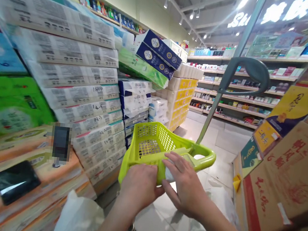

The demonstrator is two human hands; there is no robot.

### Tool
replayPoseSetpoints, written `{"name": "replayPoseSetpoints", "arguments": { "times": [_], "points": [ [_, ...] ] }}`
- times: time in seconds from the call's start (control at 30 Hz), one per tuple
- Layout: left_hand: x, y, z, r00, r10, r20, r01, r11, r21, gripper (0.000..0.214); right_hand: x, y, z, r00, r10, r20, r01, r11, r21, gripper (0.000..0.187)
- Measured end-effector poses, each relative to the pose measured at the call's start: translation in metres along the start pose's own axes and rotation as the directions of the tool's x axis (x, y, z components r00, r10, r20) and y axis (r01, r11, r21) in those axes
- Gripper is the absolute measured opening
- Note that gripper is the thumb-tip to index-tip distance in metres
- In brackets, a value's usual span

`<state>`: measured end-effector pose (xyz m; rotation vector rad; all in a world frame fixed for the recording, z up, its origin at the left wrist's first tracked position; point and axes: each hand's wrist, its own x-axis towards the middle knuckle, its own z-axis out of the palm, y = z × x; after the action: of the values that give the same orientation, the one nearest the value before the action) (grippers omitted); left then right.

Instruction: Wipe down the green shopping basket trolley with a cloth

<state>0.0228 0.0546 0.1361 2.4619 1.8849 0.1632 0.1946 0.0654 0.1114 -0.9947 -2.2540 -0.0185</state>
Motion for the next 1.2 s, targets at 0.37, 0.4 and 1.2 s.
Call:
{"name": "replayPoseSetpoints", "arguments": {
  "times": [0.37,0.4,1.2],
  "points": [
    [-0.001,0.010,-0.004,1.000,-0.003,-0.014,0.004,0.993,0.121,0.049,0.011,0.002,0.004,0.998,0.029,-0.063,-0.033,0.996,-0.077,0.030],
    [-0.002,0.011,-0.005,1.000,-0.009,-0.014,0.011,0.992,0.129,0.049,0.012,0.001,0.003,0.998,0.021,-0.051,-0.025,0.997,-0.072,0.029],
    [-0.005,0.005,-0.009,0.996,-0.090,0.008,0.088,0.982,0.166,0.052,0.071,0.010,-0.010,0.945,0.239,0.224,-0.208,0.966,-0.153,0.038]
  ]
}}
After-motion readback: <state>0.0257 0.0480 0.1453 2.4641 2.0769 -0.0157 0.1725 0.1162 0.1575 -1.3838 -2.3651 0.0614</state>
